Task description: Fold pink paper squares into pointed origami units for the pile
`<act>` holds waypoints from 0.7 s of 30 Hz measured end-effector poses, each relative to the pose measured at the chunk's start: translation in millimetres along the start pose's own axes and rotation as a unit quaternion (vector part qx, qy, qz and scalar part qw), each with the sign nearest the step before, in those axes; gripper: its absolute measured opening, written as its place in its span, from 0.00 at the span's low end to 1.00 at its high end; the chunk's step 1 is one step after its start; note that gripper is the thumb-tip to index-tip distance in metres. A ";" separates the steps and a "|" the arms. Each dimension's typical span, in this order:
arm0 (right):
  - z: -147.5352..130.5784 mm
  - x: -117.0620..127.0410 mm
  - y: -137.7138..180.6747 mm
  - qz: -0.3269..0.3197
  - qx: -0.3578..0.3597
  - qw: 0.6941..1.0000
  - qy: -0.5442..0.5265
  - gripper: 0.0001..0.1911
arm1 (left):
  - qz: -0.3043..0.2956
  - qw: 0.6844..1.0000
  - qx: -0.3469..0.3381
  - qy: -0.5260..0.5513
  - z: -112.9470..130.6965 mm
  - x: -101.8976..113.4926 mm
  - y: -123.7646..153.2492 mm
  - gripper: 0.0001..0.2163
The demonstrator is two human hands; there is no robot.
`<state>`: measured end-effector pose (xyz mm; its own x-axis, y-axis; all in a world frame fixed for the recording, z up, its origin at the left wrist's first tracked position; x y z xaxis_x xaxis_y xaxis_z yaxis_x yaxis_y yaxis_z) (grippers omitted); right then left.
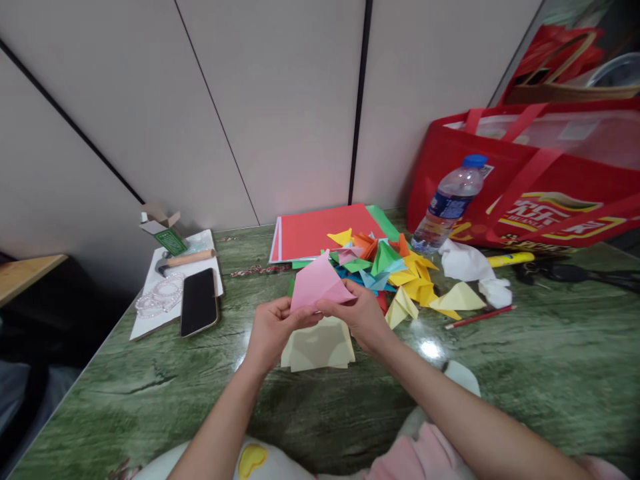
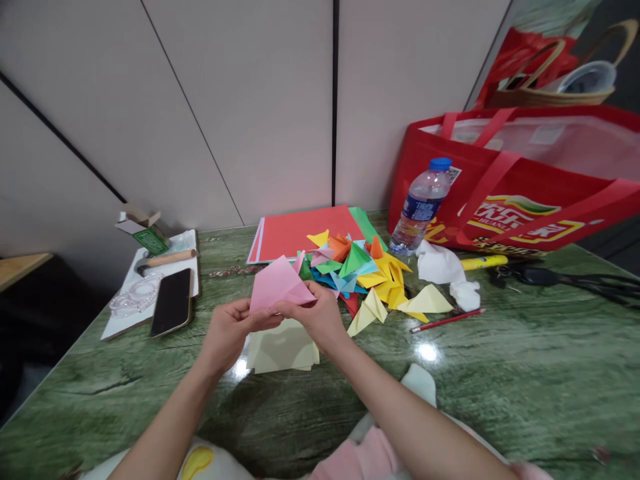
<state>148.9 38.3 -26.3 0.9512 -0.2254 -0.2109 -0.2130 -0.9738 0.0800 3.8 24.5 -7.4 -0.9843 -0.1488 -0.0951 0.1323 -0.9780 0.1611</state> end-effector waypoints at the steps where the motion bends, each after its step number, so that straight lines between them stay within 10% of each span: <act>1: -0.3 -0.5 0.1 0.001 -0.005 1.000 -0.003 0.17 | 0.003 1.000 -0.001 0.000 0.0 0.0 0.3 0.10; 12: -1.6 -3.8 3.0 0.002 -0.054 0.998 -0.039 0.19 | 0.031 0.999 -0.005 -0.005 3.9 -2.6 4.0 0.10; 21: -10.4 -0.1 1.0 0.026 0.101 0.989 0.101 0.29 | 0.058 0.998 -0.018 0.004 2.7 -2.2 3.6 0.09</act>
<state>150.9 37.7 -16.0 0.9586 -0.2846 -0.0102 -0.2838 -0.9519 -0.1153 6.1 21.7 -3.9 -0.9612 -0.2625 -0.0854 0.2498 -0.9587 0.1357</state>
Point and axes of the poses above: each hand's wrist, its own y-axis away from the middle knuckle, its own x-axis out of the back of the hand, z = x × y, the point moved 4 cm from there along -y, towards the middle knuckle, and after that the axes turned 15 degrees about z, right-handed, at the moved point
